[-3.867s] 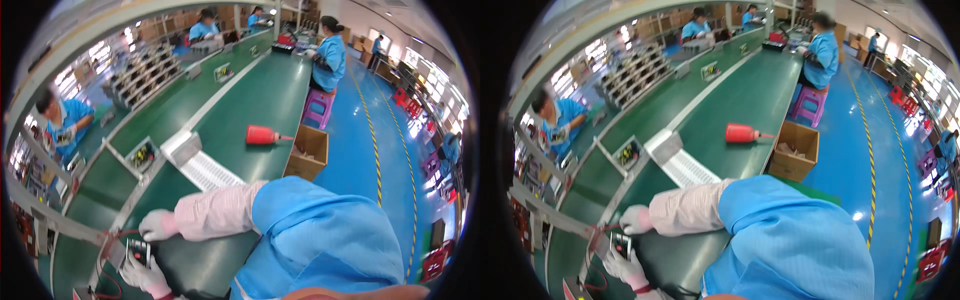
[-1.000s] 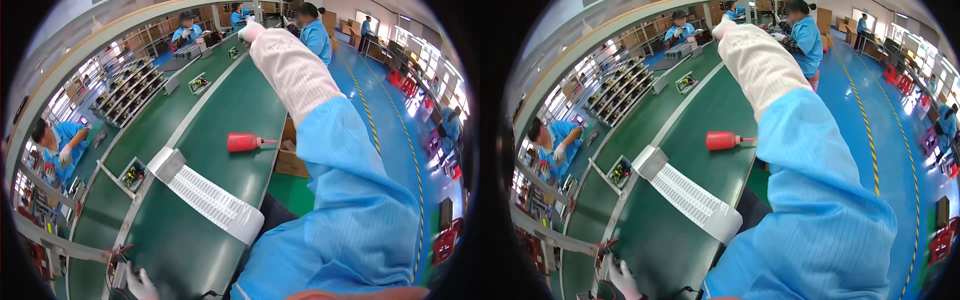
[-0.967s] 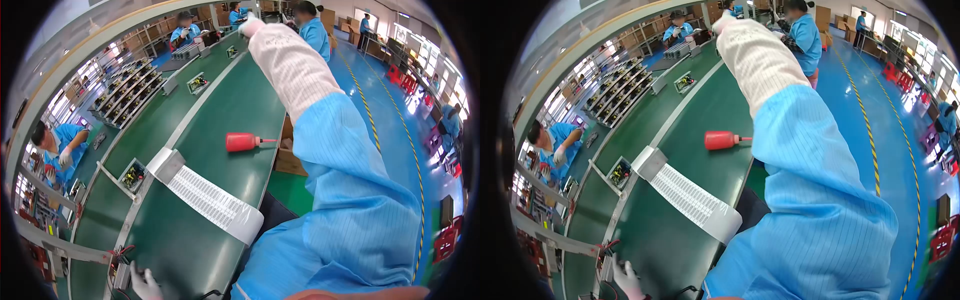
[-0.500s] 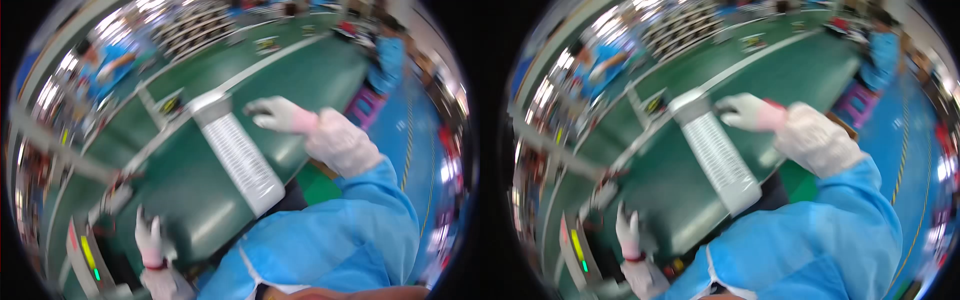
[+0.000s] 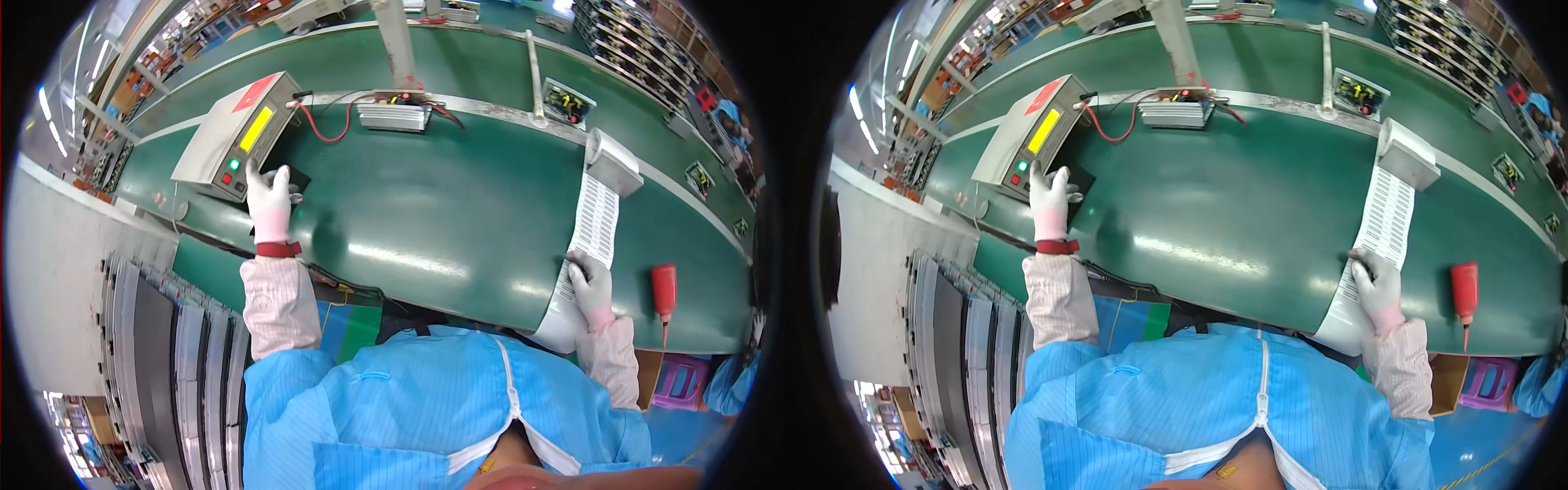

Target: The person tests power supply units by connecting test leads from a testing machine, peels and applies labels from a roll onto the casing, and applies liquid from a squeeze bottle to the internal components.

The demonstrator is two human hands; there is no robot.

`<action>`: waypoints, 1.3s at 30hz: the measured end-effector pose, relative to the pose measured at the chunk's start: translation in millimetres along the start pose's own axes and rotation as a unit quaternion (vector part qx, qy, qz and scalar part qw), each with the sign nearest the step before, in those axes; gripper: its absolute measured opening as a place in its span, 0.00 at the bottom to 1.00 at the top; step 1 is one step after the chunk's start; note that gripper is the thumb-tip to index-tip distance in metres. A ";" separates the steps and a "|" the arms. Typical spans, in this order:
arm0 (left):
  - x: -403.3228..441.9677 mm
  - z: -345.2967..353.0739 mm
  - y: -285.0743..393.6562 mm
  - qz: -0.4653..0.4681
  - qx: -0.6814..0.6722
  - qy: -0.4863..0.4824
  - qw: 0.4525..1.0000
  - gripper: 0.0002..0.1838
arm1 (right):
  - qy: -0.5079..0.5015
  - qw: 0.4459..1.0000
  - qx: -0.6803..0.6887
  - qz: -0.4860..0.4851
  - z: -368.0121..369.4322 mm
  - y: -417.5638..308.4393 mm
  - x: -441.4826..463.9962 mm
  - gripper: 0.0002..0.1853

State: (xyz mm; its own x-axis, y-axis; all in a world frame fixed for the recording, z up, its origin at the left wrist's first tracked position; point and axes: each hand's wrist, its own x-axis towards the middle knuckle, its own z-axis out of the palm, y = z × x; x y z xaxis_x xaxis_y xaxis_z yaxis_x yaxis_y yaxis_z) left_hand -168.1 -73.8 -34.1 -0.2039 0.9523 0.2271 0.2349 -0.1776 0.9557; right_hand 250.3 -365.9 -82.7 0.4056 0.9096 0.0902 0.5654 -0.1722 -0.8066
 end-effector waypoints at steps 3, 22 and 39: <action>15.9 -18.3 -9.8 -0.006 0.006 0.027 1.000 0.36 | 0.005 1.000 -0.010 0.003 0.2 -1.1 -0.5 0.13; -147.8 151.8 72.5 0.244 0.034 -0.516 0.821 0.15 | 0.151 0.981 0.101 0.069 -67.9 -5.7 -35.8 0.11; -280.5 270.4 53.0 0.526 0.110 -0.545 0.644 0.16 | 0.098 0.934 -0.322 -0.119 -46.4 52.9 -79.6 0.19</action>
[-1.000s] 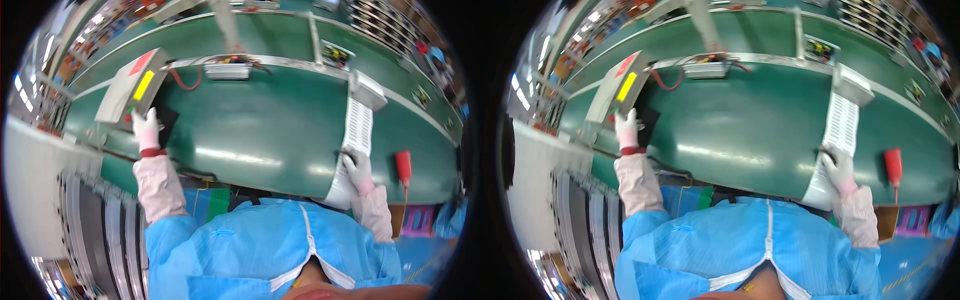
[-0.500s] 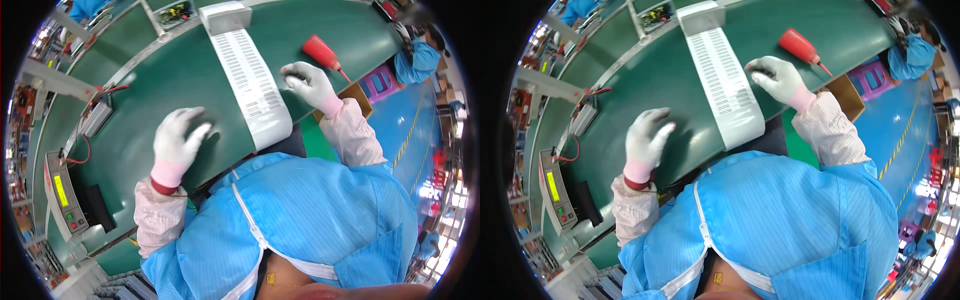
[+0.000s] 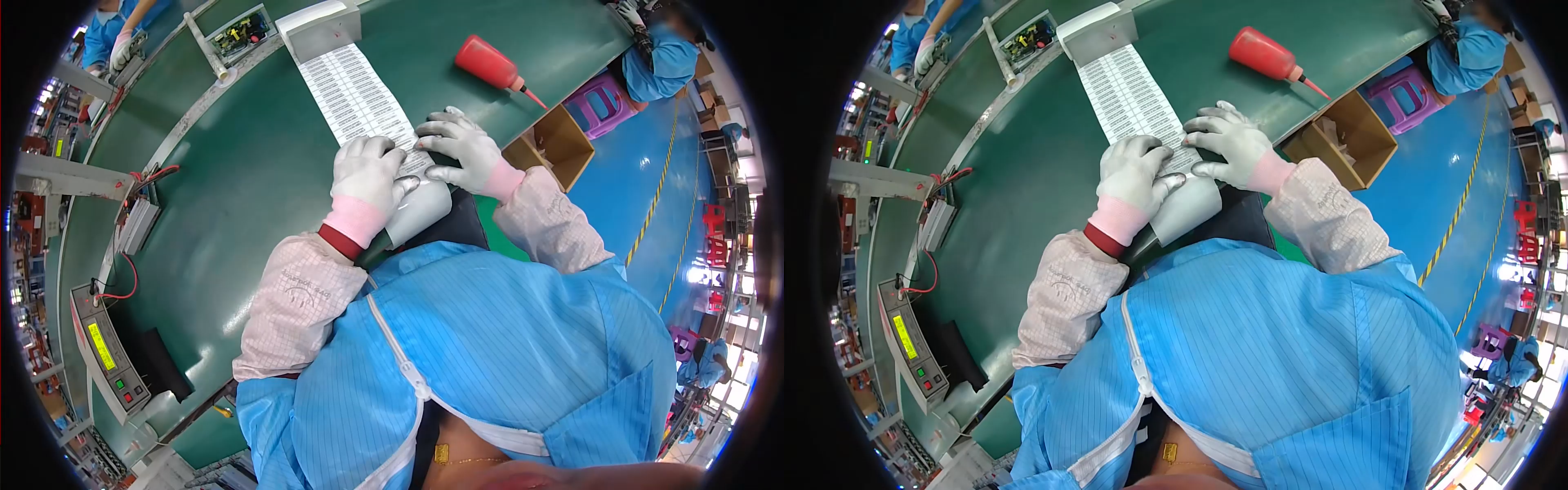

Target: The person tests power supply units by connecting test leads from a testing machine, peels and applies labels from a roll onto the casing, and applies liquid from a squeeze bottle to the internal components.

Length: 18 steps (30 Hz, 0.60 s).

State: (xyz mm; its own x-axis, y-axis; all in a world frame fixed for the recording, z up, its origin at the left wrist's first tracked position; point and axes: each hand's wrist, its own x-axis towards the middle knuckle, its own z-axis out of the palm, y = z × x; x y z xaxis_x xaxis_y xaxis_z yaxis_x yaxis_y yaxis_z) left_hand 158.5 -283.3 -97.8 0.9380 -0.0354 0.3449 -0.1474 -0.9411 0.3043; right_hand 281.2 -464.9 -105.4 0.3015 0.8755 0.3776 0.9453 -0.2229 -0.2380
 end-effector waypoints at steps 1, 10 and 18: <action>0.7 2.4 -0.8 -0.006 -0.001 -0.001 1.000 0.16 | 0.002 1.000 0.015 0.007 2.4 1.3 -0.3 0.20; -4.2 10.2 -3.0 0.001 -0.025 0.035 0.999 0.16 | 0.027 0.998 0.053 0.004 9.8 0.7 -4.6 0.19; 11.1 -6.8 1.2 -0.027 -0.018 -0.060 0.998 0.12 | 0.015 0.998 0.048 0.030 11.7 -4.4 -11.7 0.21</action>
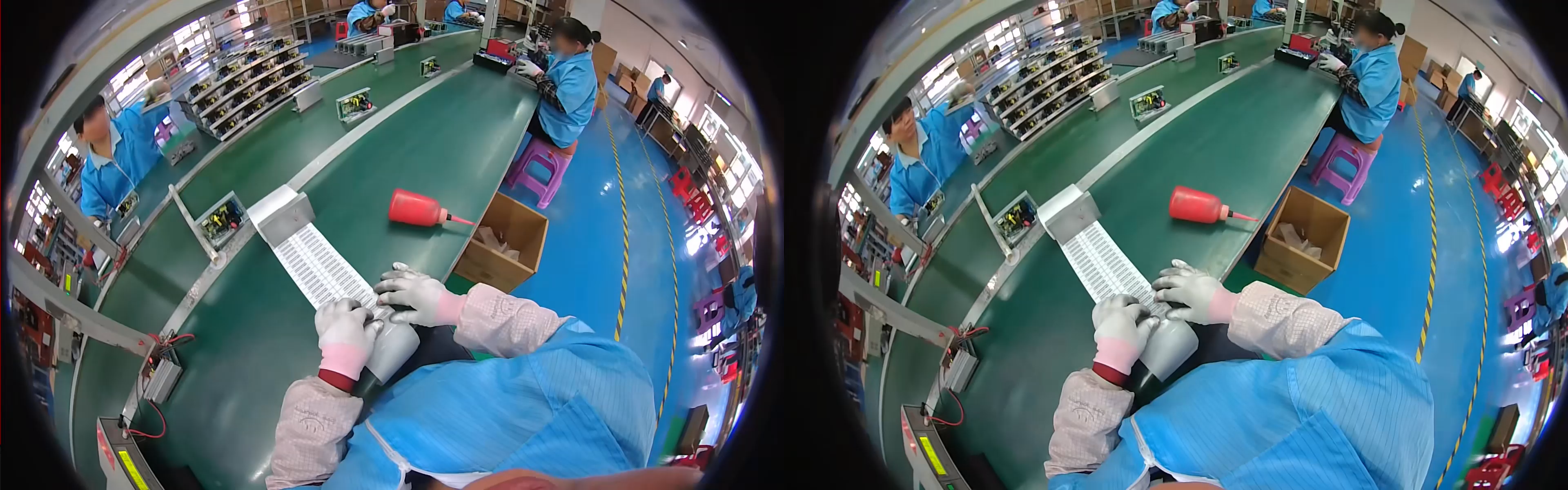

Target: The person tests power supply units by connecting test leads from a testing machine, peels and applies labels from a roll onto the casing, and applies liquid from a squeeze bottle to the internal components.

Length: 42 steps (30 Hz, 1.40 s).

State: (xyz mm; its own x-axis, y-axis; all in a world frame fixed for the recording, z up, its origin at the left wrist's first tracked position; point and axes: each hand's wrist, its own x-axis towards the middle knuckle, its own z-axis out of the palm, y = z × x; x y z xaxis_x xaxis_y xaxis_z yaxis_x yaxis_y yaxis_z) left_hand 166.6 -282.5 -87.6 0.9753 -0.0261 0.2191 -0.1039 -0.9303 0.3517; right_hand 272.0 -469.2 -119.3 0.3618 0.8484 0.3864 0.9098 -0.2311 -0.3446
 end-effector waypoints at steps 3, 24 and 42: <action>5.3 -0.4 4.2 -0.010 0.022 -0.012 1.000 0.11 | -0.009 1.000 -0.010 0.006 -2.7 -1.8 -2.8 0.22; -28.2 -47.7 1.2 0.199 0.171 0.300 0.917 0.07 | -0.181 0.838 0.391 0.336 -54.9 -49.3 51.2 0.15; -47.5 -50.7 -13.8 0.188 0.175 0.303 0.918 0.08 | -0.171 0.799 0.442 0.370 -44.8 -59.8 72.7 0.13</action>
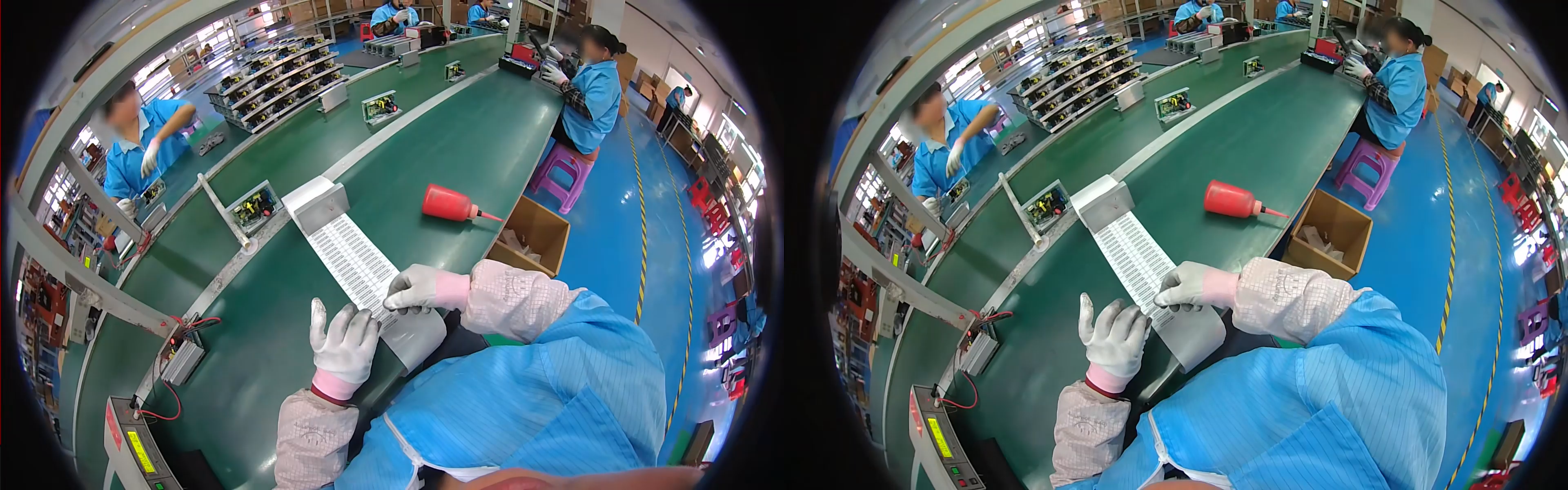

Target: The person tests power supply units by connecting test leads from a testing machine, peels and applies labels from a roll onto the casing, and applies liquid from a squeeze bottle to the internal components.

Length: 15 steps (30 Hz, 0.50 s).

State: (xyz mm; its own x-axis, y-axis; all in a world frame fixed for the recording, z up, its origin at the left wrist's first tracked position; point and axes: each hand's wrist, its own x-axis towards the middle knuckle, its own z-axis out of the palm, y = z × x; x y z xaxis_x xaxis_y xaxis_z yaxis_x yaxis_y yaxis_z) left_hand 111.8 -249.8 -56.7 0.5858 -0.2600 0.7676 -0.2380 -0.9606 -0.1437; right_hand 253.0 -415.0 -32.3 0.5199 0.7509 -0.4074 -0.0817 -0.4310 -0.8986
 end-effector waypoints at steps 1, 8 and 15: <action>-1.2 0.2 -0.4 0.001 0.002 0.001 1.000 0.08 | -0.010 1.000 -0.019 -0.008 0.6 2.6 3.4 0.13; -10.3 0.4 -4.2 -0.002 0.005 -0.011 1.000 0.07 | -0.013 0.988 -0.130 -0.077 5.7 7.1 12.6 0.13; -18.7 -24.3 -16.7 -0.124 -0.046 -0.013 0.991 0.08 | 0.136 0.965 -0.144 -0.171 -11.4 -22.2 26.5 0.13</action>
State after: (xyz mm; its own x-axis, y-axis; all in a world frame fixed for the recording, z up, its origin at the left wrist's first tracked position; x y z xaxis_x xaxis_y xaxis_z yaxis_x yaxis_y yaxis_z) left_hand 85.9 -226.5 -53.5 0.6540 -0.0202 0.7562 -0.1534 -0.9824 0.1065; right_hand 278.3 -391.2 -21.4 0.6817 0.7317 -0.0025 0.3539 -0.3327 -0.8741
